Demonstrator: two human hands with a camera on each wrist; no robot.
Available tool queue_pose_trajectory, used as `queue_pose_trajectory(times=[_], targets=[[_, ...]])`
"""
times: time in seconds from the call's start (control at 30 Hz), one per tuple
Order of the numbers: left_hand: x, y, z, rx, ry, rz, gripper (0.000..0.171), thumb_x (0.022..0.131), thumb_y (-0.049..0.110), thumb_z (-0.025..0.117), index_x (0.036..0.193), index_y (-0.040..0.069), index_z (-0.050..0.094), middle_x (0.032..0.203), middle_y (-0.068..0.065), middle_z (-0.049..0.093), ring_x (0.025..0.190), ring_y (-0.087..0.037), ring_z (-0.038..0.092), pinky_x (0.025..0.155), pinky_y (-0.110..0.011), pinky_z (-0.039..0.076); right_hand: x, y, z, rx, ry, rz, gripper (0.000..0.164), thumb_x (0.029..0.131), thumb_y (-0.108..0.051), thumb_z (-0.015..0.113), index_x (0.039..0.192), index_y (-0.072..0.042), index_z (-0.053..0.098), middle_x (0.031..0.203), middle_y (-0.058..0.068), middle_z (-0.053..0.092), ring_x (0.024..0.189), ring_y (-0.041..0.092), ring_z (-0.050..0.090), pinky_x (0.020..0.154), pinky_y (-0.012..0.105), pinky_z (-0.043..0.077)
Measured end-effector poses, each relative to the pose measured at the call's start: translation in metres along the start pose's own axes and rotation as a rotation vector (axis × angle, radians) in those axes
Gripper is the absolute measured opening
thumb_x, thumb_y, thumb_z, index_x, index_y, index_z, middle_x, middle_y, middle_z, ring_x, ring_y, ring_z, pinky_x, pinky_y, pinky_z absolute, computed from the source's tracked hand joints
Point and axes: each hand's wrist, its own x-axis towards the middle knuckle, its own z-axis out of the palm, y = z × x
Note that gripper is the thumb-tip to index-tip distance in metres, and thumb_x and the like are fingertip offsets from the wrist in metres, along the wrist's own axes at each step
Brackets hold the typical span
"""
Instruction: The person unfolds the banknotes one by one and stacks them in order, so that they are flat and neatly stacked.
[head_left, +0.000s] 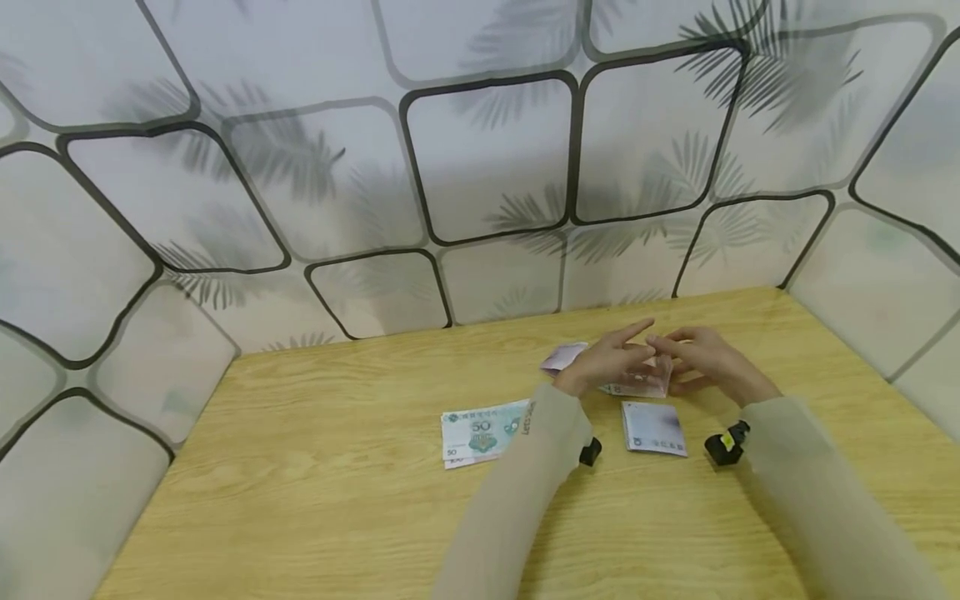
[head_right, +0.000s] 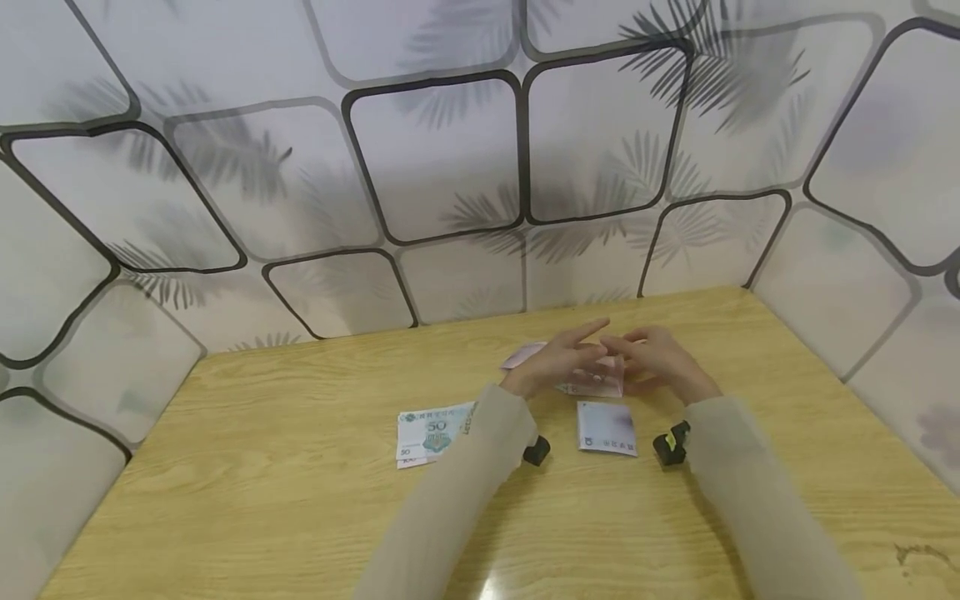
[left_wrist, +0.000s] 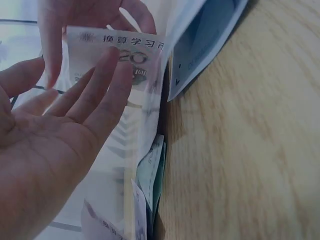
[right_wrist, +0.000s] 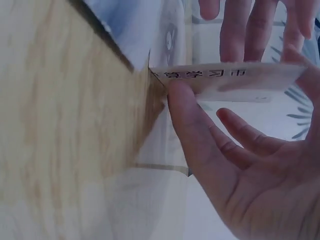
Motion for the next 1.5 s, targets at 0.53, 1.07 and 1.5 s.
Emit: queue_pose_trajectory(times=[0.53,1.07,1.5], targets=[[-0.004,-0.002,-0.003,0.194,0.442,0.122,0.020,0.101,0.004,0.061,0.117,-0.003,0.070,0.101,-0.010,0.070,0.094,-0.028,0.067,0.068,-0.024,0.051,-0.001,0.002,-0.016,-0.077,0.200,-0.035,0.049,0.099,-0.005,0.041,0.140,0.022,0.036,0.124,0.036,0.049,0.078,0.012,0.059,0.066,0.029,0.058],[-0.004,0.001,0.003,0.295,0.369,-0.006,0.015,0.098,0.010,0.067,0.110,0.004,0.074,0.083,0.002,0.064,0.066,-0.011,0.056,0.055,-0.021,0.043,0.000,0.001,-0.007,-0.051,0.046,-0.176,0.048,0.101,-0.005,0.058,0.140,0.018,0.041,0.108,0.015,0.066,0.083,0.015,0.064,0.070,0.033,0.059],[-0.007,0.008,0.001,-0.107,0.558,0.049,0.012,0.099,-0.004,0.061,0.111,-0.001,0.063,0.075,-0.004,0.058,0.056,-0.011,0.055,0.054,-0.024,0.056,0.002,0.008,-0.003,0.152,-0.123,-0.094,0.063,0.099,-0.010,0.063,0.144,0.016,0.028,0.099,0.006,0.069,0.088,0.019,0.069,0.077,0.038,0.060]])
